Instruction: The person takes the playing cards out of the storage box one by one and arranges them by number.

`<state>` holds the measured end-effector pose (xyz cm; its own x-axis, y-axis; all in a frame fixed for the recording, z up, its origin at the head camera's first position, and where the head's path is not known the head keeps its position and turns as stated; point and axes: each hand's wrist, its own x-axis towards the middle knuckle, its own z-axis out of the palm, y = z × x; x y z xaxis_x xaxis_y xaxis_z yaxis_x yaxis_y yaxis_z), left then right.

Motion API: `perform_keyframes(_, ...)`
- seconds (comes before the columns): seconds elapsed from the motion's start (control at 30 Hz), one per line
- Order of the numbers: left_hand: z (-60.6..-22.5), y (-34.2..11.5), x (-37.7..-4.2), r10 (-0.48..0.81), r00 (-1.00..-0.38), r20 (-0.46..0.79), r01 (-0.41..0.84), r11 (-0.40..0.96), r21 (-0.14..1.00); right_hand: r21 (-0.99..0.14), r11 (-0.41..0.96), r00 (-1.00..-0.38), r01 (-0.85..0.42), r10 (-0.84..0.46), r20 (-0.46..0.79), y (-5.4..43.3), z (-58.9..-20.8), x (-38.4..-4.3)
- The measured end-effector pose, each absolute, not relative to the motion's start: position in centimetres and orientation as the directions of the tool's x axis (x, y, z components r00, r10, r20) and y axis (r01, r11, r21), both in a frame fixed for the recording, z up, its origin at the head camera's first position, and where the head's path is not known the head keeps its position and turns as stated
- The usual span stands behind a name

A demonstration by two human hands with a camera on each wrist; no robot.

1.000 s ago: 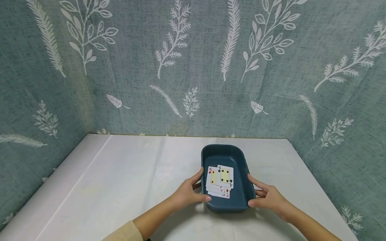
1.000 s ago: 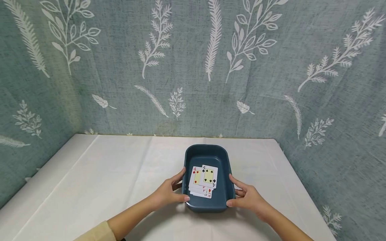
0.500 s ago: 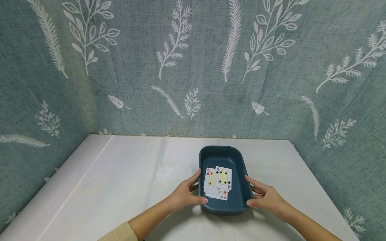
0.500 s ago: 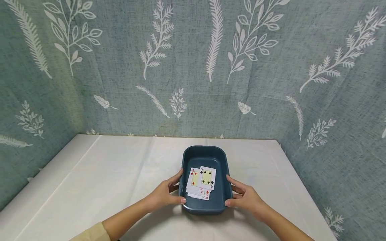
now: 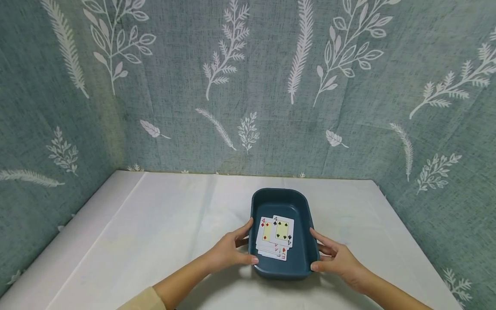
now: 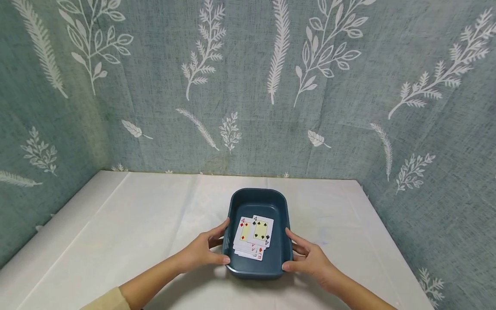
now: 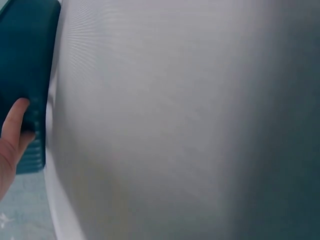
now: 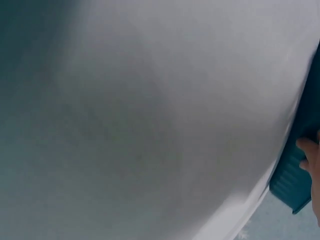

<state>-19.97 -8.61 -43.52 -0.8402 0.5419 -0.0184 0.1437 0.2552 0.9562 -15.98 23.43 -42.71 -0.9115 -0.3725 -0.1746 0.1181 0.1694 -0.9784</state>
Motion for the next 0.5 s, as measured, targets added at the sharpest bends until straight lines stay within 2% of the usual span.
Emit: perform_keyframes(0.5, -43.4, -9.9, -18.2, 0.575, -0.818, -0.013, 0.139, 0.219, 0.966, -0.975, 0.135, -0.908, 0.177, -0.359, -0.214, 22.2, -42.4, -13.8)
